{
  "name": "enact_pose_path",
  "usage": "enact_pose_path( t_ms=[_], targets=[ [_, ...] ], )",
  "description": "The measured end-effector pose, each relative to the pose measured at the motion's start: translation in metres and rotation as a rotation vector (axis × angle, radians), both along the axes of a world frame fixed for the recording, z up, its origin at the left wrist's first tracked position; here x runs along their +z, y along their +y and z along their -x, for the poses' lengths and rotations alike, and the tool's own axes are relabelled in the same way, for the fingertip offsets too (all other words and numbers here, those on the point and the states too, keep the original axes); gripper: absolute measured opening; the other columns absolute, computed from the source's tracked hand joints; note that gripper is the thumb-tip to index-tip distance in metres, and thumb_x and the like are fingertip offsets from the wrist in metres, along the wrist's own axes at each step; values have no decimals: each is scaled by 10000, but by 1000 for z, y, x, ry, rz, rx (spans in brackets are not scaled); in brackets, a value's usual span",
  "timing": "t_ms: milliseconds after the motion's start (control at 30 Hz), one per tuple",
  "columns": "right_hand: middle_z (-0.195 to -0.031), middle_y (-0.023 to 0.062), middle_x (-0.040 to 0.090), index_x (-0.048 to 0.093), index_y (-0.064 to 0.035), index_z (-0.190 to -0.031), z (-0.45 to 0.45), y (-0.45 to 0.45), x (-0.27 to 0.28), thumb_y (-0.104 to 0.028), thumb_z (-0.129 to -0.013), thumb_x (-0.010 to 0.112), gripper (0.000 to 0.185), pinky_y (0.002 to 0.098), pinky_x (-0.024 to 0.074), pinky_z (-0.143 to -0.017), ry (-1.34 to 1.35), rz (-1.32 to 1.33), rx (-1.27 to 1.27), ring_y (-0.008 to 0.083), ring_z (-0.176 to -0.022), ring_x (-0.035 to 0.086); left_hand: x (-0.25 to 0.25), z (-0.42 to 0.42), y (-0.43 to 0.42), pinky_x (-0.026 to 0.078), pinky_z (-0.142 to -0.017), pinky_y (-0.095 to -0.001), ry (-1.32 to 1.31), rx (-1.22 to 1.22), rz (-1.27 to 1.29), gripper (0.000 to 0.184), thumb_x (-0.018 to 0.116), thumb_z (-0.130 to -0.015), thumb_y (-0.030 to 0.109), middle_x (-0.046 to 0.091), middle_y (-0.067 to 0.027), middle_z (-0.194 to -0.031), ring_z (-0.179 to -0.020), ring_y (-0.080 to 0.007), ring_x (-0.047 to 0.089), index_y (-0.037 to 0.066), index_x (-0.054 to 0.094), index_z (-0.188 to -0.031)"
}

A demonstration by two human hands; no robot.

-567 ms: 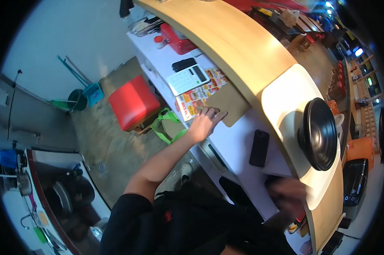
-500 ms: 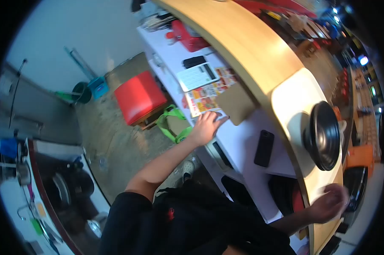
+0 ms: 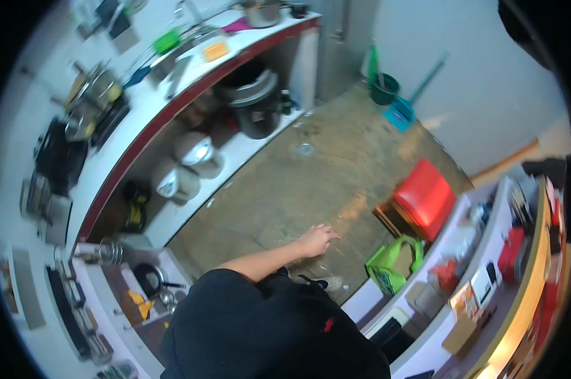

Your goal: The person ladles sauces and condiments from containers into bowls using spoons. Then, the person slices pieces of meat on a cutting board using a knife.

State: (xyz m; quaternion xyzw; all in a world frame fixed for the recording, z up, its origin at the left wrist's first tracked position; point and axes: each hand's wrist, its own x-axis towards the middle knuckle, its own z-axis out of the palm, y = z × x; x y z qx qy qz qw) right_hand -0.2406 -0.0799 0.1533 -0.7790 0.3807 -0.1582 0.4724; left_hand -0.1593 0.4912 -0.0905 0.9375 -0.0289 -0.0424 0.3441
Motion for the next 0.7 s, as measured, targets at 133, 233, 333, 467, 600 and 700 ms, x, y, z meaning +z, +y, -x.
enact_pose_path(
  t_ms=[133, 233, 333, 467, 600, 700],
  targets=[
    [-1363, 158, 431, 320, -99, -1487, -76, 143, -51, -232, -886, 625, 686, 446, 428, -972, 25, -65, 264, 301, -1189, 464, 14, 61, 62, 483, -901, -443, -14, 186, 229, 412, 556, -781, 16, 613, -139, -1006, -1007, -342, 582, 135, 655, -1163],
    [-1383, 162, 424, 324, -80, -1484, -117, 215, -42, -239, -889, 625, 686, 440, 419, -995, -31, -67, 433, 295, -1205, 468, 30, 83, 91, 503, -882, -416, -106, 197, 425, 383, 566, -789, 22, 627, -149, -995, -985, -344, 602, 112, 664, -1148],
    [-1402, 166, 416, 328, -61, -1482, -148, 270, -6, -246, -892, 625, 686, 434, 410, -1017, -139, -60, 575, 289, -1222, 471, 80, 88, 123, 490, -914, -392, -145, 197, 589, 327, 593, -873, 101, 621, -149, -1089, -1051, -308, 596, 116, 635, -1197],
    [-1428, 172, 407, 333, -35, -1479, -176, 363, 32, -255, -895, 624, 688, 426, 398, -1047, -231, -141, 897, 281, -1244, 475, 149, 96, 165, 465, -978, -381, -336, 249, 1023, 353, 571, -962, 258, 586, -126, -1224, -1144, -238, 574, 169, 566, -1304],
    [-1303, 119, 532, 446, -1, -1375, -143, 614, 7, -113, -884, 637, 539, 345, 405, -1013, -160, -354, 1432, 207, -1186, 507, 207, 143, 231, 441, -1022, -366, -184, 622, 1581, 496, 500, -982, 435, 548, -112, -1302, -1187, -210, 552, 161, 469, -1394],
    [-1324, 115, 522, 417, 14, -1384, -108, 767, -35, 34, -886, 559, 519, 316, 382, -1034, 51, -626, 1834, 194, -1190, 510, 196, 194, 296, 449, -1026, -383, -382, 804, 1802, 630, 486, -961, 525, 563, -112, -1306, -1185, -221, 563, 78, 439, -1402]
  ],
)
